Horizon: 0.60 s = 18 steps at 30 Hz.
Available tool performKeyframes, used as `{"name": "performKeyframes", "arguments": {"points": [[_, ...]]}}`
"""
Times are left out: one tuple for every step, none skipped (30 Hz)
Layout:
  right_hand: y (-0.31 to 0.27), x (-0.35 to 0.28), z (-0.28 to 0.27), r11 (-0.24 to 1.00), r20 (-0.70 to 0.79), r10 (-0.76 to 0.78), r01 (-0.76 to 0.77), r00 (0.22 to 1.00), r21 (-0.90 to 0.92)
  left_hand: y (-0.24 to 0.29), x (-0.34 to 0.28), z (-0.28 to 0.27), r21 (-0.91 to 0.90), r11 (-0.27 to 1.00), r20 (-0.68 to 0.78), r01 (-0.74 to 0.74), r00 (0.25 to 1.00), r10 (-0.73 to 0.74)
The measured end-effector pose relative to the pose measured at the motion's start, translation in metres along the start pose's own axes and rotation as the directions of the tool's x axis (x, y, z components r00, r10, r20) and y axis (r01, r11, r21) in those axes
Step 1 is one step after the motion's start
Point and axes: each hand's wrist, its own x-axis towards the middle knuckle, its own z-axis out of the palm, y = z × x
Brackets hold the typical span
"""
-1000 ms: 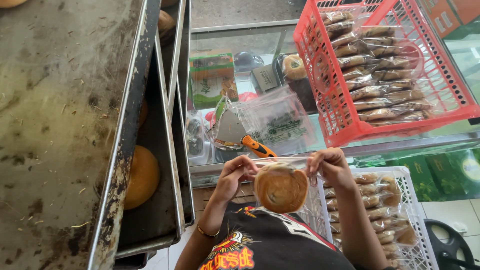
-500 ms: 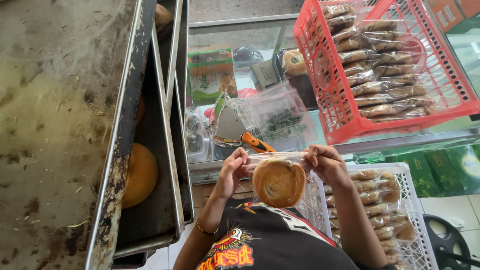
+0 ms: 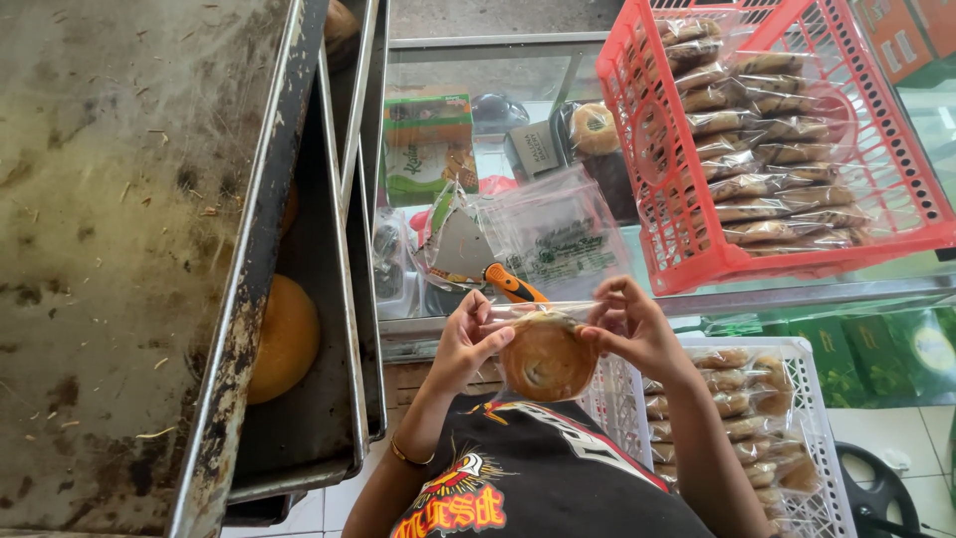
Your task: Packaging freshly baked bread into individual plastic bags and arranging them in a tray for display.
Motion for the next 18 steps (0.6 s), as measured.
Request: {"name": "performKeyframes", "arguments": {"points": [[-0.011, 0.000, 0.003, 1.000, 0.004, 0.000, 0.000, 1.000, -0.002, -0.004, -0.001, -0.004, -0.001, 1.000, -0.003, -0.003, 1.000, 0.003], [-0.022, 0.001, 0.007, 0.999, 0.023, 0.024, -0.024, 0.999, 0.022, -0.007, -0.001, -0.008, -0.036, 0.999, 0.006, -0.007, 1.000, 0.007], [-0.032, 0.001, 0.010, 0.998, 0.042, 0.046, -0.048, 0.998, 0.045, -0.011, -0.003, -0.012, -0.071, 0.997, 0.015, -0.011, 1.000, 0.013], [-0.019, 0.001, 0.001, 0.998, 0.047, 0.046, -0.049, 0.998, 0.043, -0.018, -0.004, -0.019, -0.071, 0.997, 0.011, -0.015, 1.000, 0.015], [-0.007, 0.003, -0.009, 0.986, 0.122, 0.109, -0.123, 0.986, 0.113, -0.025, -0.006, -0.026, -0.099, 0.995, 0.020, -0.035, 0.999, 0.037], [0.005, 0.004, -0.019, 0.964, 0.202, 0.164, -0.201, 0.965, 0.175, -0.032, -0.008, -0.033, -0.126, 0.991, 0.029, -0.055, 0.998, 0.059], [0.020, 0.007, -0.027, 0.965, 0.213, 0.163, -0.201, 0.963, 0.171, -0.016, -0.008, -0.022, -0.124, 0.990, 0.021, -0.064, 0.998, 0.067], [0.035, 0.009, -0.035, 0.958, 0.187, 0.208, -0.238, 0.960, 0.157, 0.000, -0.008, -0.012, -0.175, 0.982, 0.015, -0.070, 0.997, 0.074], [0.051, 0.013, -0.042, 0.950, 0.166, 0.254, -0.278, 0.953, 0.144, 0.017, -0.010, -0.002, -0.223, 0.972, 0.005, -0.077, 0.997, 0.081], [0.049, 0.020, -0.042, 0.950, 0.182, 0.252, -0.279, 0.950, 0.140, 0.013, -0.011, 0.000, -0.219, 0.972, -0.009, -0.089, 0.996, 0.089], [0.046, 0.028, -0.041, 0.961, 0.113, 0.211, -0.228, 0.971, 0.157, 0.010, -0.012, 0.003, -0.240, 0.965, -0.028, -0.111, 0.994, 0.107], [0.043, 0.037, -0.040, 0.970, 0.043, 0.169, -0.174, 0.985, 0.171, 0.007, -0.013, 0.005, -0.259, 0.957, -0.048, -0.134, 0.991, 0.125], [0.030, 0.047, -0.035, 0.971, 0.063, 0.164, -0.172, 0.985, 0.167, 0.000, -0.016, 0.000, -0.253, 0.956, -0.062, -0.149, 0.988, 0.138], [0.017, 0.058, -0.031, 0.984, -0.047, 0.104, -0.096, 0.994, 0.147, -0.006, -0.018, -0.004, -0.216, 0.963, -0.094, -0.163, 0.985, 0.146], [0.004, 0.066, -0.027, 0.993, -0.157, 0.040, -0.021, 0.987, 0.120, -0.013, -0.021, -0.007, -0.180, 0.968, -0.124, -0.173, 0.981, 0.152], [-0.004, 0.083, -0.022, 0.993, -0.141, 0.036, -0.019, 0.989, 0.119, -0.014, -0.023, -0.009, -0.175, 0.967, -0.135, -0.185, 0.977, 0.163], [-0.012, 0.098, -0.018, 0.995, -0.205, -0.092, 0.099, 0.974, 0.024, -0.015, -0.025, -0.012, -0.156, 0.972, -0.171, -0.174, 0.974, 0.147], [-0.021, 0.114, -0.014, 0.974, -0.256, -0.224, 0.211, 0.940, -0.077, -0.017, -0.027, -0.013, -0.138, 0.977, -0.208, -0.161, 0.969, 0.131]]}}
